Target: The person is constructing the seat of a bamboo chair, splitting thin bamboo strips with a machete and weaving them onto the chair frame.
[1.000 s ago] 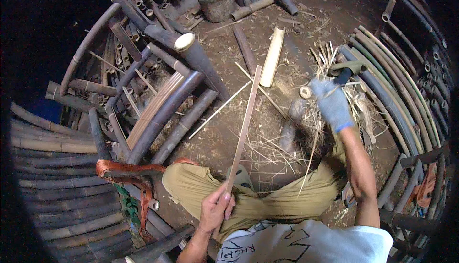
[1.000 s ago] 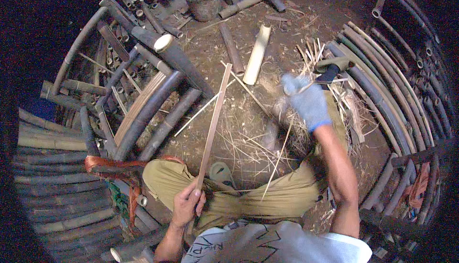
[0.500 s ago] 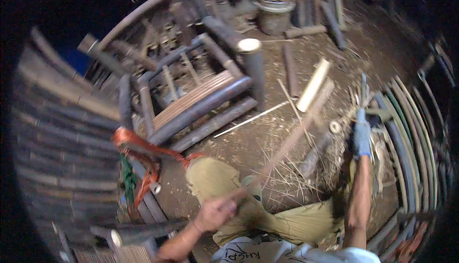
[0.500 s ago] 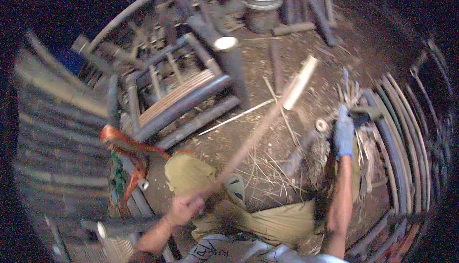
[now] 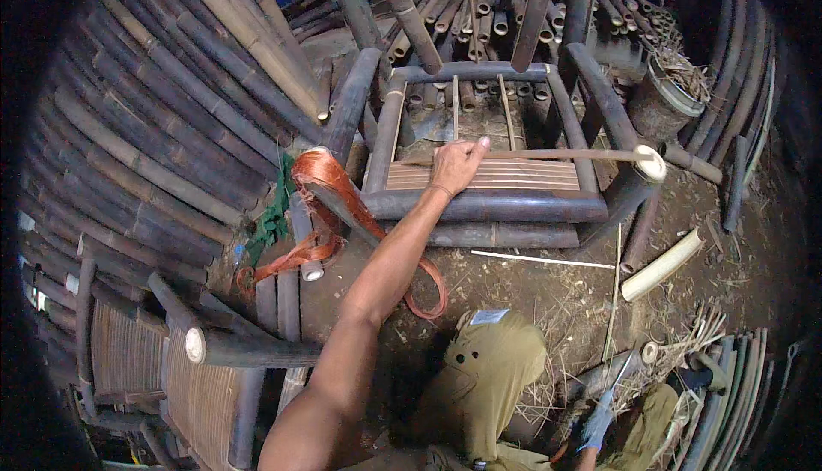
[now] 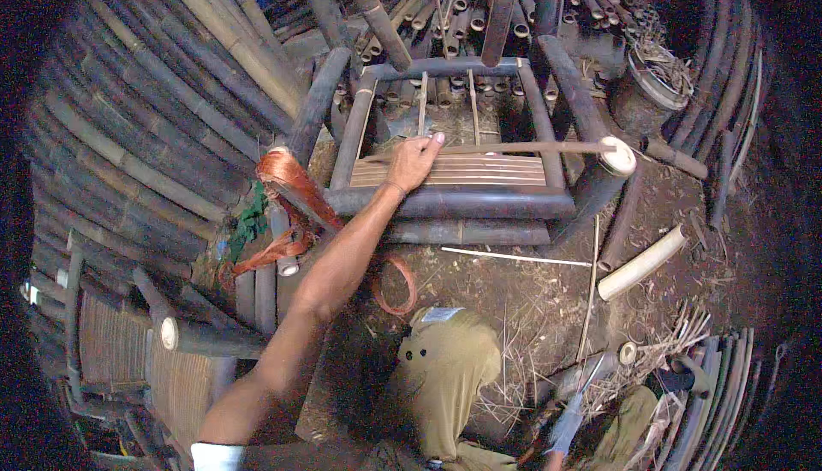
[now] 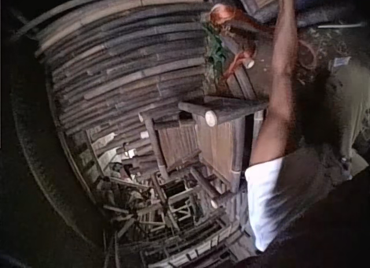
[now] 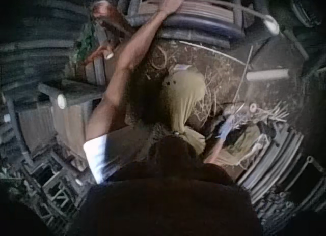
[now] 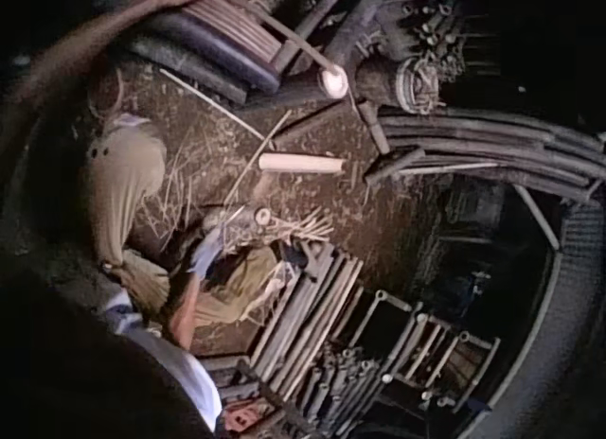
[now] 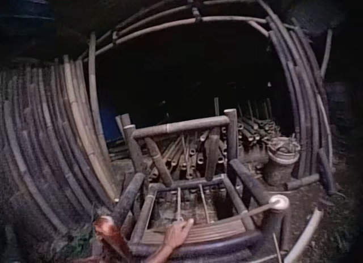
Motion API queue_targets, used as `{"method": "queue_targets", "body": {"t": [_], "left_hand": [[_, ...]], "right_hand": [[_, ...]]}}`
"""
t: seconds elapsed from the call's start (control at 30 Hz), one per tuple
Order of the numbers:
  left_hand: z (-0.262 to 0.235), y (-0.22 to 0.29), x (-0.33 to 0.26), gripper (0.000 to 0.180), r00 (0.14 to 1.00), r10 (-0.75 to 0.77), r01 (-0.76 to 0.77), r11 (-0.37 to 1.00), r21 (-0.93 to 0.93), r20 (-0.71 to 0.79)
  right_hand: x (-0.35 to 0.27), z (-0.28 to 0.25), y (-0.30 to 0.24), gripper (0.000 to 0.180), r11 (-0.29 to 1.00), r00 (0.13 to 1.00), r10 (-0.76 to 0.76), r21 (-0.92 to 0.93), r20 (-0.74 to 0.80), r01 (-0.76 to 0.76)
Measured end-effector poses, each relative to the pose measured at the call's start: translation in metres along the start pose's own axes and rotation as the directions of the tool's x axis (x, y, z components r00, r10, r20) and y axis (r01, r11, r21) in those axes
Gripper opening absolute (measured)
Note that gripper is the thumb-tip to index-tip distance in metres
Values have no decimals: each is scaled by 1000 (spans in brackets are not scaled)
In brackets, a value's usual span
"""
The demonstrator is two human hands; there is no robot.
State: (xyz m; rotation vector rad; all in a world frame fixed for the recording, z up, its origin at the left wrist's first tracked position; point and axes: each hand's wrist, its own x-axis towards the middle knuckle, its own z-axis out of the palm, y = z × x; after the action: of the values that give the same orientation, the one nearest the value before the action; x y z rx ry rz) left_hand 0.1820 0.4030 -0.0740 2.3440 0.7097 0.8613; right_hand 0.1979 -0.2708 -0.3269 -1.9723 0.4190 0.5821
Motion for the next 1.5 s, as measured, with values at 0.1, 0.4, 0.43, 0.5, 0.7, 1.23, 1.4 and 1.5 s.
{"method": "queue_targets", "body": {"t": [0.1,0.4,0.43,0.5,0.7,1.23,1.4,1.5], "left_hand": [[0,-32,3,61,998,30,-27,998,55,-57],[8,-27,24,60,995,-10,30,981,190,-103],[9,-28,28,59,993,-18,42,977,207,-117],[5,-46,28,55,991,-69,103,937,333,-112],[-3,-53,26,45,977,84,56,786,616,-196],[140,7,135,41,943,268,-325,609,723,198],[154,9,138,40,965,208,-257,662,704,156],[156,14,136,38,965,189,-260,649,715,179]], "right_hand": [[-12,-3,4,56,985,993,-115,127,-17,117],[-10,12,19,48,963,991,-114,238,-73,128],[-8,12,24,47,960,991,-110,252,-74,125],[-5,14,33,46,959,994,-95,262,-61,107],[-64,21,-66,41,921,977,116,349,179,-173],[-54,14,-19,51,926,964,252,270,81,-264],[-50,23,3,51,944,991,115,303,69,-130],[-43,26,15,48,932,986,129,328,102,-156]]}}
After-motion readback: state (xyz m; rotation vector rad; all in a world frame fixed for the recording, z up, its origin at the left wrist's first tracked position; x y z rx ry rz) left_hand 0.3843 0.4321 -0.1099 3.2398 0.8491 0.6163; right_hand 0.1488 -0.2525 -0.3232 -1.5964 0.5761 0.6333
